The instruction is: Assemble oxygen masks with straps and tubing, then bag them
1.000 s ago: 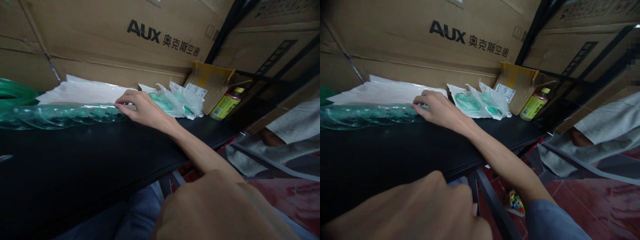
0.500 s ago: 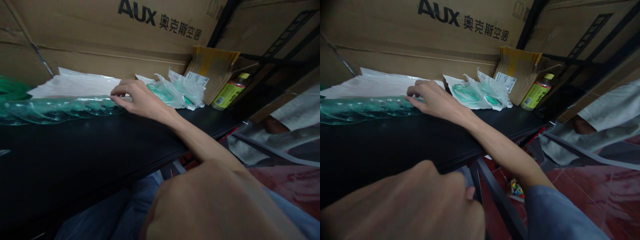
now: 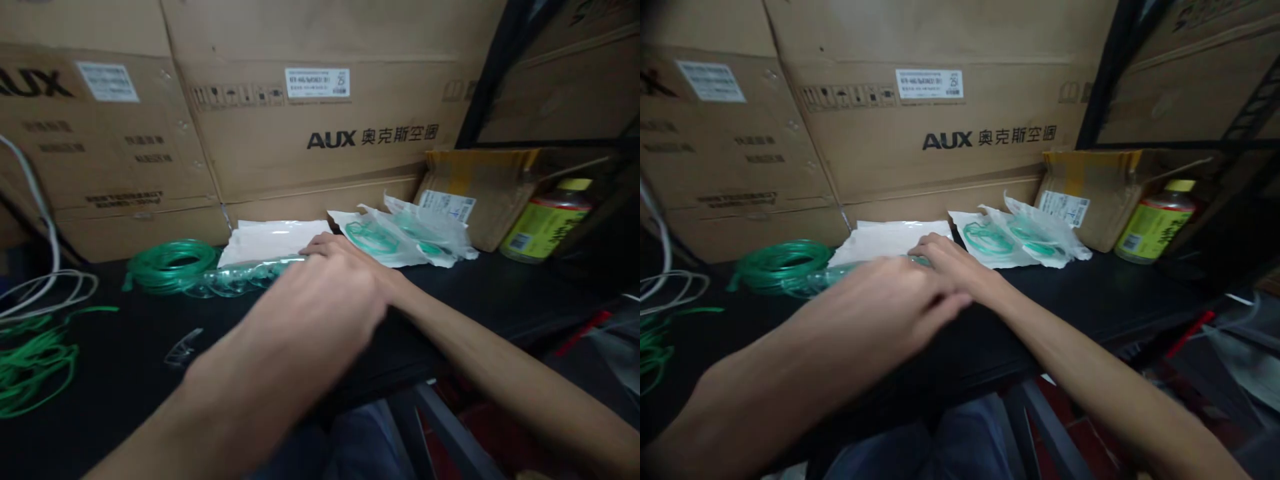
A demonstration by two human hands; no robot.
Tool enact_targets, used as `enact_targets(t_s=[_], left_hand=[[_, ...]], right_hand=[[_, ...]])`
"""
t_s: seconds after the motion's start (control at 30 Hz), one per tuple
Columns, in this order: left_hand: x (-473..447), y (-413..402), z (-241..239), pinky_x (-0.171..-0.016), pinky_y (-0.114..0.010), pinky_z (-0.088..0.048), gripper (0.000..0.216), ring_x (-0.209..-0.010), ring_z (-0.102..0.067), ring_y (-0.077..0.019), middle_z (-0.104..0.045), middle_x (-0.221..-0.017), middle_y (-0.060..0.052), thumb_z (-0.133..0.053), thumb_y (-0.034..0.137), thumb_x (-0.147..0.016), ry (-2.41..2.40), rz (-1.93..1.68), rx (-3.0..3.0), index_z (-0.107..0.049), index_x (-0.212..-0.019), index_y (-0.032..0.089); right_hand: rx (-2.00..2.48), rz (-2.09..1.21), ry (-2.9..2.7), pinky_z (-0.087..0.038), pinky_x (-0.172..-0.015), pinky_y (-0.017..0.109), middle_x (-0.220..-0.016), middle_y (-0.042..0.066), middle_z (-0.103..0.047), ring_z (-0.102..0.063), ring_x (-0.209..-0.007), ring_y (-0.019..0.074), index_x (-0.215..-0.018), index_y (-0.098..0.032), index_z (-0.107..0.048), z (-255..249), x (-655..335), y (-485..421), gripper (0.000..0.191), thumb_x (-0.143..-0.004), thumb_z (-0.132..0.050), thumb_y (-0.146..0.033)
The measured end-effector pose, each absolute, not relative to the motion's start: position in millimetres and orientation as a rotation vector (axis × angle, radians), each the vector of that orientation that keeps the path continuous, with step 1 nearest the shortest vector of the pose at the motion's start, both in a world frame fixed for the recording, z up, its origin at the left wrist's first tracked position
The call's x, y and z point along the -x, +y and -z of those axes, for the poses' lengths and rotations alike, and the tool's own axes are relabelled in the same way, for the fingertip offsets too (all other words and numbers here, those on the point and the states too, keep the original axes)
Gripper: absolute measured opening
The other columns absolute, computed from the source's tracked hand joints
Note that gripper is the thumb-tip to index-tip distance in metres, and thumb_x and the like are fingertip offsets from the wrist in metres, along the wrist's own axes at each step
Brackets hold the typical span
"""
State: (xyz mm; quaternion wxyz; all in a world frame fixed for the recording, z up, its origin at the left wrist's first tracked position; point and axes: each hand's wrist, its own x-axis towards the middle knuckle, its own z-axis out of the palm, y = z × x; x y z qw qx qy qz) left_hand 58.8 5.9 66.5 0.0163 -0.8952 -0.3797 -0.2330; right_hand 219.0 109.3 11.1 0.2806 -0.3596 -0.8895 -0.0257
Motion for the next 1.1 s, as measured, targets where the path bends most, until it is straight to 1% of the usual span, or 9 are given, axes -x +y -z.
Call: enact_targets(t_s=[0.03,0.07,0.13,0.23,0.37,0.6,0.8,1.0,1.1], left_hand=[[-46,21,-72,-0.088,-0.037,-0.052,0.021,-0.087,-0.07,-0.0247,-0.073,-0.087,-0.005,-0.061,0.038,-0.095,-1.185,0.68,2.756,-0.073,-0.088,0.022],[-32,37,-75,-0.087,-0.038,-0.052,0.024,-0.089,-0.069,-0.0259,-0.073,-0.091,-0.006,-0.057,0.038,-0.097,-1.228,0.653,2.651,-0.073,-0.097,0.02],[-6,66,-71,-0.086,-0.038,-0.053,0.031,-0.095,-0.069,-0.0263,-0.072,-0.108,-0.009,-0.053,0.041,-0.099,-1.281,0.661,2.533,-0.069,-0.113,0.018],[20,97,-48,-0.097,-0.037,-0.05,0.034,-0.112,-0.065,-0.0261,-0.067,-0.125,-0.01,-0.055,0.038,-0.099,-1.23,0.651,2.597,-0.065,-0.126,0.02],[28,110,-22,-0.099,-0.037,-0.049,0.03,-0.112,-0.064,-0.0262,-0.071,-0.118,-0.011,-0.057,0.031,-0.098,-1.23,0.622,2.687,-0.068,-0.122,0.016],[29,113,-17,-0.098,-0.037,-0.048,0.028,-0.111,-0.064,-0.0267,-0.072,-0.114,-0.011,-0.06,0.027,-0.097,-1.275,0.705,2.73,-0.07,-0.12,0.017],[34,112,-14,-0.101,-0.037,-0.045,0.029,-0.116,-0.061,-0.0264,-0.072,-0.116,-0.009,-0.065,0.028,-0.094,-1.316,0.829,2.752,-0.069,-0.121,0.018],[34,112,-14,-0.099,-0.036,-0.047,0.025,-0.113,-0.064,-0.0263,-0.074,-0.111,-0.008,-0.071,0.027,-0.09,-1.365,0.893,2.719,-0.073,-0.113,0.019],[40,107,-27,-0.103,-0.035,-0.045,0.029,-0.117,-0.062,-0.0249,-0.072,-0.119,-0.007,-0.071,0.028,-0.09,-1.386,0.933,2.684,-0.07,-0.118,0.02]], right_hand=[[0.952,0.071,-2.387,-0.05,-0.091,0.035,-0.107,0.011,-0.07,-0.064,-0.103,0.0236,-0.112,-0.013,-0.071,-11,-219,109,0.021,-0.093,-0.066,-0.021],[0.95,0.079,-2.388,-0.05,-0.09,0.036,-0.106,0.012,-0.071,-0.065,-0.101,0.0243,-0.112,-0.012,-0.072,-11,-218,109,0.023,-0.093,-0.067,-0.022],[0.975,0.095,-2.387,-0.05,-0.091,0.038,-0.107,0.014,-0.071,-0.066,-0.101,0.0258,-0.117,-0.013,-0.071,-12,-215,110,0.029,-0.092,-0.069,-0.027],[1.023,0.108,-2.375,-0.05,-0.093,0.039,-0.109,0.016,-0.072,-0.066,-0.104,0.0278,-0.122,-0.014,-0.07,-10,-211,111,0.035,-0.091,-0.07,-0.031],[1.026,0.111,-2.373,-0.051,-0.09,0.04,-0.105,0.015,-0.071,-0.067,-0.101,0.0282,-0.119,-0.014,-0.071,-7,-208,111,0.032,-0.092,-0.068,-0.031],[1.053,0.033,-2.369,-0.049,-0.093,0.039,-0.109,0.014,-0.069,-0.064,-0.104,0.0267,-0.113,-0.014,-0.067,-7,-206,108,0.024,-0.09,-0.068,-0.023],[1.153,-0.056,-2.32,-0.051,-0.079,0.034,-0.096,0.007,-0.07,-0.066,-0.086,0.0221,-0.108,-0.019,-0.063,-6,-207,105,0.021,-0.088,-0.065,-0.024],[1.202,-0.071,-2.284,-0.051,-0.084,0.037,-0.104,0.01,-0.072,-0.066,-0.093,0.0241,-0.113,-0.019,-0.064,-18,-215,101,0.03,-0.084,-0.063,-0.02],[1.223,-0.099,-2.239,-0.051,-0.088,0.04,-0.109,0.011,-0.072,-0.067,-0.096,0.026,-0.114,-0.018,-0.067,-25,-219,90,0.03,-0.084,-0.061,-0.021]])
